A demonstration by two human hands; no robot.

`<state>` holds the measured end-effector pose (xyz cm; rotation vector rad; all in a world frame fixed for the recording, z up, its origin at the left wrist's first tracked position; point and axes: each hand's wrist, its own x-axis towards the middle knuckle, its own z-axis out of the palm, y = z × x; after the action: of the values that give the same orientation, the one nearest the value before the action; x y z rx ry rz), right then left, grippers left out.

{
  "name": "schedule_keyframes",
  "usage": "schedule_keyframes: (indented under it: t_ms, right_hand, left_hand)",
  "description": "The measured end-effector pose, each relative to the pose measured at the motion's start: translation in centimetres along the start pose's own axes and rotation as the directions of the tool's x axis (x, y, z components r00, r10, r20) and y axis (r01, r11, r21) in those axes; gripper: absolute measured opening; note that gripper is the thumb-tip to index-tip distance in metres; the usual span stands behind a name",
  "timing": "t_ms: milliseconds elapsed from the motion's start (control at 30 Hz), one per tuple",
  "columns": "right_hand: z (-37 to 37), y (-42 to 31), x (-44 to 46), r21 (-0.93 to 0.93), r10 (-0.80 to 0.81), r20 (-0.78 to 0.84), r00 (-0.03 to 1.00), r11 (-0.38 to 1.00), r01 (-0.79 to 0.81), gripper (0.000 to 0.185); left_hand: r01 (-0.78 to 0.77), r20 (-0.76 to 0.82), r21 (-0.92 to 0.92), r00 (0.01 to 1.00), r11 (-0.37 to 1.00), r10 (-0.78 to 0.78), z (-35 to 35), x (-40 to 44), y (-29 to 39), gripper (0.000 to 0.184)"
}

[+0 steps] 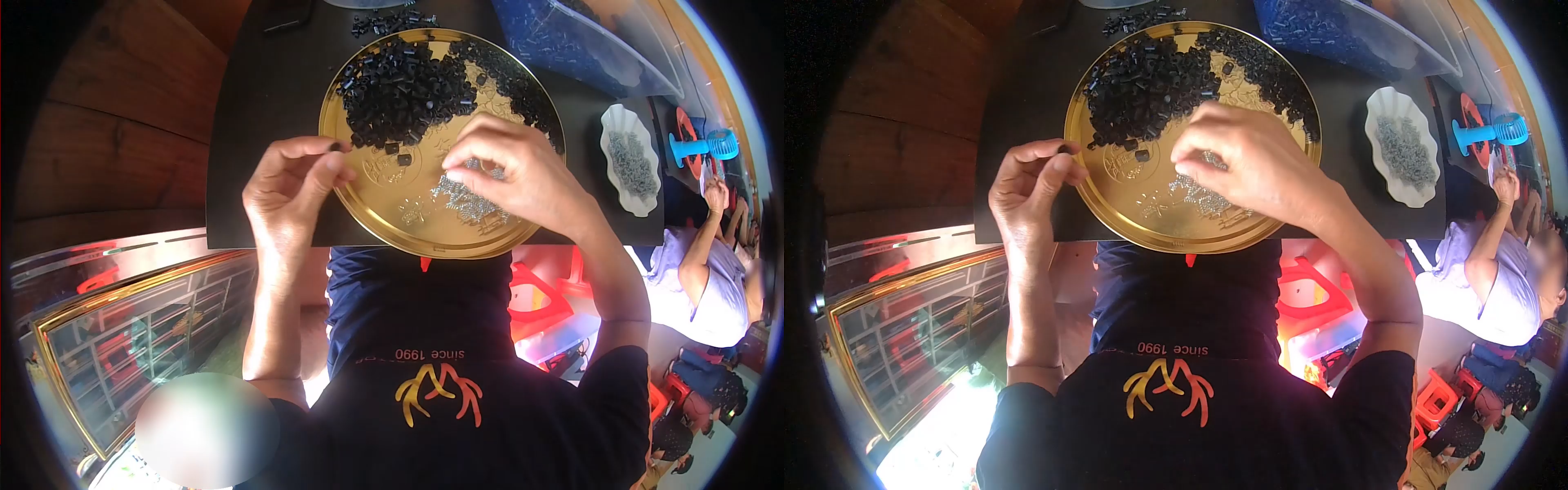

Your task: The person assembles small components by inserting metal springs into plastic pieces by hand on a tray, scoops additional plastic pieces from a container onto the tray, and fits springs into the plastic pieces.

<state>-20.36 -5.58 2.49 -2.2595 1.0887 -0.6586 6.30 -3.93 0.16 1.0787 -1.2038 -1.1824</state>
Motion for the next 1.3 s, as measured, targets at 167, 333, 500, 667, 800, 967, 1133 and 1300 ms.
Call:
schedule_keyframes:
  t_ms: [167,333,500,667,800,967,1133,1300]
  right_hand:
    - [0.8,-1.2,-0.6,-0.164,-0.06,0.131,0.99,0.983,0.081,0.006]
    - [0.3,-1.7,-1.4,-0.186,-0.053,0.178,0.983,0.979,0.086,0.006]
    - [-0.8,-1.1,-2.2,-0.304,-0.017,0.057,0.998,0.952,0.033,0.006]
    - [-2.9,1.0,-2.5,-0.455,0.061,-0.105,0.993,0.884,-0.102,0.006]
    - [-3.7,1.8,-2.6,-0.406,0.107,-0.07,0.992,0.905,-0.127,0.007]
    - [-2.9,2.2,-2.4,-0.233,0.035,0.026,0.999,0.972,-0.028,0.008]
    - [-2.0,3.1,-1.8,-0.208,-0.014,0.122,0.992,0.977,0.039,0.008]
    - [-2.3,3.6,-1.4,-0.273,-0.047,0.153,0.987,0.958,0.088,0.007]
  left_hand:
    - [0.038,-0.038,-0.017,0.999,0.999,-0.039,-0.8,-0.2,-0.4,0.015]
    - [0.06,-0.001,0.005,0.998,0.998,-0.06,-0.7,-0.9,-0.6,0.015]
    - [0.083,0.032,-0.002,0.996,0.997,-0.083,-0.4,-1.1,-0.3,0.015]
    - [0.171,0.108,-0.11,0.981,0.979,-0.159,1.0,-2.1,0.6,0.016]
    - [0.21,0.153,-0.107,0.969,0.972,-0.193,1.7,-2.2,0.4,0.016]
    - [0.211,0.143,-0.073,0.97,0.975,-0.199,2.3,-2.0,0.2,0.015]
    - [0.191,0.154,-0.056,0.972,0.98,-0.18,2.6,-1.9,0.5,0.015]
    - [0.182,0.169,-0.045,0.97,0.982,-0.172,2.8,-1.8,0.8,0.014]
